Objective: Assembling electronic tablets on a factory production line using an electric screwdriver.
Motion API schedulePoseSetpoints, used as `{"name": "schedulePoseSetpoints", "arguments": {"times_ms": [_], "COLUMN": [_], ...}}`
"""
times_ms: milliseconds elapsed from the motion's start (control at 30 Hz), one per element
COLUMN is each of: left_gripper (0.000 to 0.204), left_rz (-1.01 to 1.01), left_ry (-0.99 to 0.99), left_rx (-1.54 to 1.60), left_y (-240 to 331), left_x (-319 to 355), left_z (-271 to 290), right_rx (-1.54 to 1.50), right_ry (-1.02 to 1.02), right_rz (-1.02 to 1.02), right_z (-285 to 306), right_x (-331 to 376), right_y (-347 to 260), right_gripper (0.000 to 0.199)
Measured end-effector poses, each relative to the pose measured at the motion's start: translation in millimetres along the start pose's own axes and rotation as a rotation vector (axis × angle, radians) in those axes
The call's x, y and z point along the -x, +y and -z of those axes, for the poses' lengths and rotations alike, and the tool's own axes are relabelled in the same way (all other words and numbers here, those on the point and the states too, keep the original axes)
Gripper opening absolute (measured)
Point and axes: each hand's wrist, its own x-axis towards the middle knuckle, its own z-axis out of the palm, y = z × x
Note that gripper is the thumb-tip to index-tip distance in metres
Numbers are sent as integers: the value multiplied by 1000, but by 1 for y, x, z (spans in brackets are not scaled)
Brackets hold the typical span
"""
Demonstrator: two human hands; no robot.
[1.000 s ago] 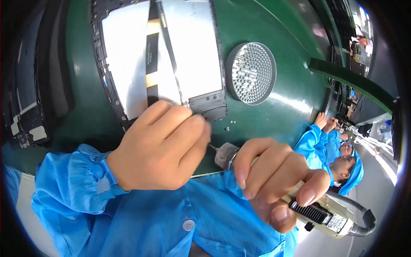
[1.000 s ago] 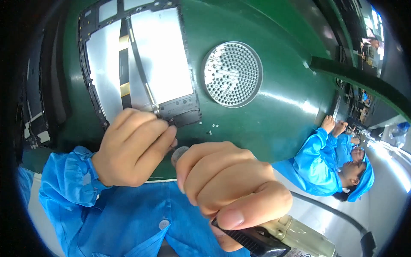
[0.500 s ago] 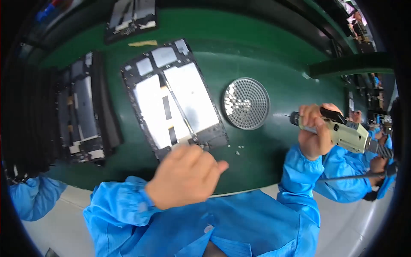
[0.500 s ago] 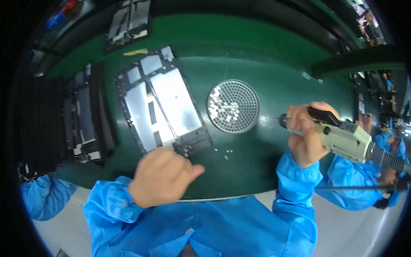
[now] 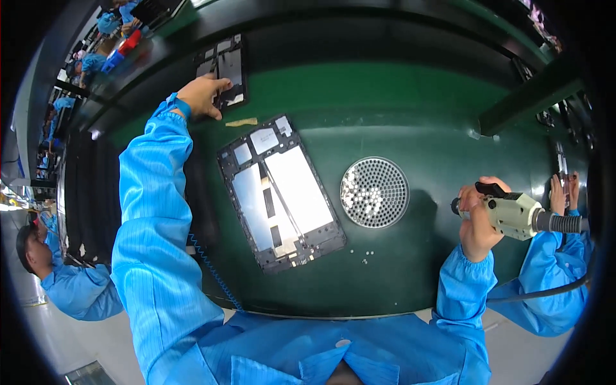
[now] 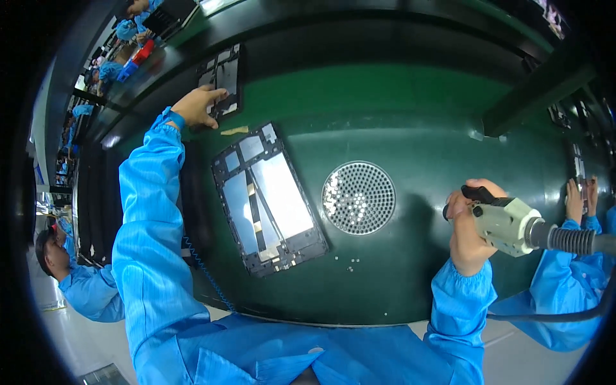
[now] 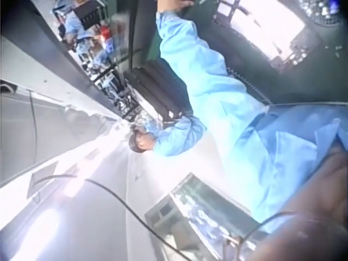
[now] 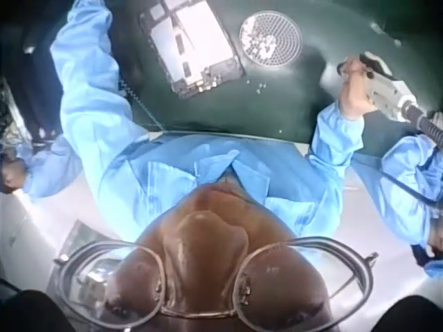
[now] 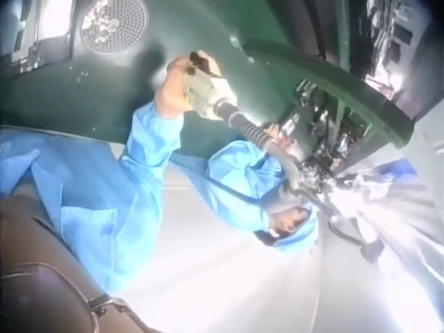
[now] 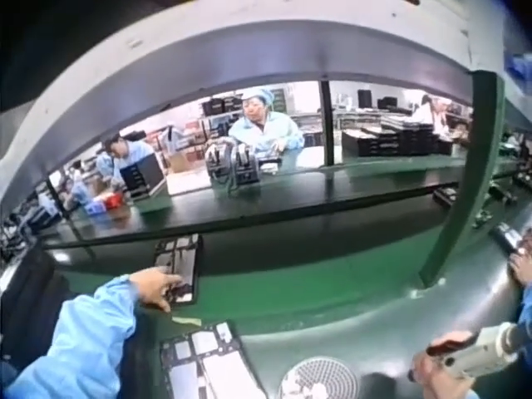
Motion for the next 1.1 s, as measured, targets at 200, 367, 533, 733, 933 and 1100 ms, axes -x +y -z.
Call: {"name": "schedulePoseSetpoints", "arguments": {"times_ms": [200,367,533,733,933,1100], "left_gripper": [54,34,21,51,59,76], "left_rz": [155,270,183,327,410,605], "left_ry": [330,633,736,904,449,409], "left_rx": [-256,-258,-374,-398,-41,-59], "left_y": [7,-14,41,143,151,160], "left_x": [-4,11,99,258,299,303], "left_z": [-35,-54,-22,-73,-110,-106], "right_rx": [-27,-74,-54,-58,-30,-116], "right_ry": [1,-43,-44,-34,-32,-53], "right_rz": [34,32,-27,7,-22,-21], "right_z": [-1,-7,-10,-7,-1,-16], "right_x": [2,1,3,1,0,4], "right_y": [-3,-5,-4,-1,-1,2], "right_gripper": [33,33,32,29,30,32]}}
